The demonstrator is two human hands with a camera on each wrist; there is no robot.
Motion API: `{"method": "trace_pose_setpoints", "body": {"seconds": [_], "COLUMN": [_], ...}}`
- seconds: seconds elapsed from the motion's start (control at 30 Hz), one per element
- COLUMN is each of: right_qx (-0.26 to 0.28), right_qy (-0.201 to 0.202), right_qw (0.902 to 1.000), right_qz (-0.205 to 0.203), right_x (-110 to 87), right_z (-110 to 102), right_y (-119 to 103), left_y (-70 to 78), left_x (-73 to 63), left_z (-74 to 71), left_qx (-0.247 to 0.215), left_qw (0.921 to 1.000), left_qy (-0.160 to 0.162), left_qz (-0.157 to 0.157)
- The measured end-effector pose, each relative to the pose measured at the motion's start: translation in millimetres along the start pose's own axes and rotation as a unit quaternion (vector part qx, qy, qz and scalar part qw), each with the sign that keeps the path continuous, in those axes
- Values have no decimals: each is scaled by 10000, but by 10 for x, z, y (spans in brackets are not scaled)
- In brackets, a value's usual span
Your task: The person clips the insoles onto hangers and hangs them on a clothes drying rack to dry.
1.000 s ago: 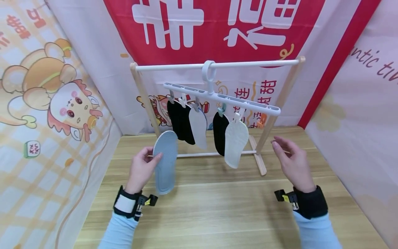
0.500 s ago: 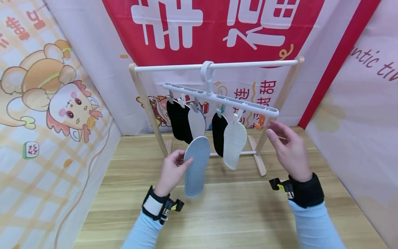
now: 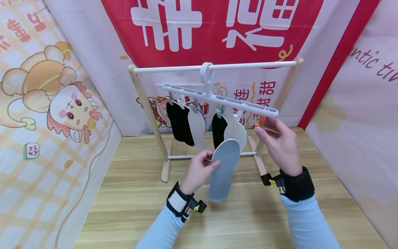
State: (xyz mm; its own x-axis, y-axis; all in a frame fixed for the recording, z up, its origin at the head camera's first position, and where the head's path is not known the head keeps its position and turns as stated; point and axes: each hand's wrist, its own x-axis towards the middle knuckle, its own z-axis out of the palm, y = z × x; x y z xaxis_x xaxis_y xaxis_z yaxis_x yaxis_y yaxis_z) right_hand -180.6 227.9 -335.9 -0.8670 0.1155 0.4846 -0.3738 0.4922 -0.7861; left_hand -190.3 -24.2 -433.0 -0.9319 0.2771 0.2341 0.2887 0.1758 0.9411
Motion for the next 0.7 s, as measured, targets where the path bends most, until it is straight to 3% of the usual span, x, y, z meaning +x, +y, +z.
{"method": "trace_pose_setpoints", "body": {"seconds": [0.23,0.7], "right_qx": [266,508], "right_qy": [236,312], "right_qw": [9994,9982], "right_qz": [-8,-105], "right_x": [39,76], "right_z": [59,112], "right_y": [-17,2], "left_y": [34,54], "left_x": [113,285], "left_z": [176,441], "left_qx": [-105,-397], "left_qw": [9999,9988], "left_qy": [-76,-296], "left_qz": [-1,-36]}}
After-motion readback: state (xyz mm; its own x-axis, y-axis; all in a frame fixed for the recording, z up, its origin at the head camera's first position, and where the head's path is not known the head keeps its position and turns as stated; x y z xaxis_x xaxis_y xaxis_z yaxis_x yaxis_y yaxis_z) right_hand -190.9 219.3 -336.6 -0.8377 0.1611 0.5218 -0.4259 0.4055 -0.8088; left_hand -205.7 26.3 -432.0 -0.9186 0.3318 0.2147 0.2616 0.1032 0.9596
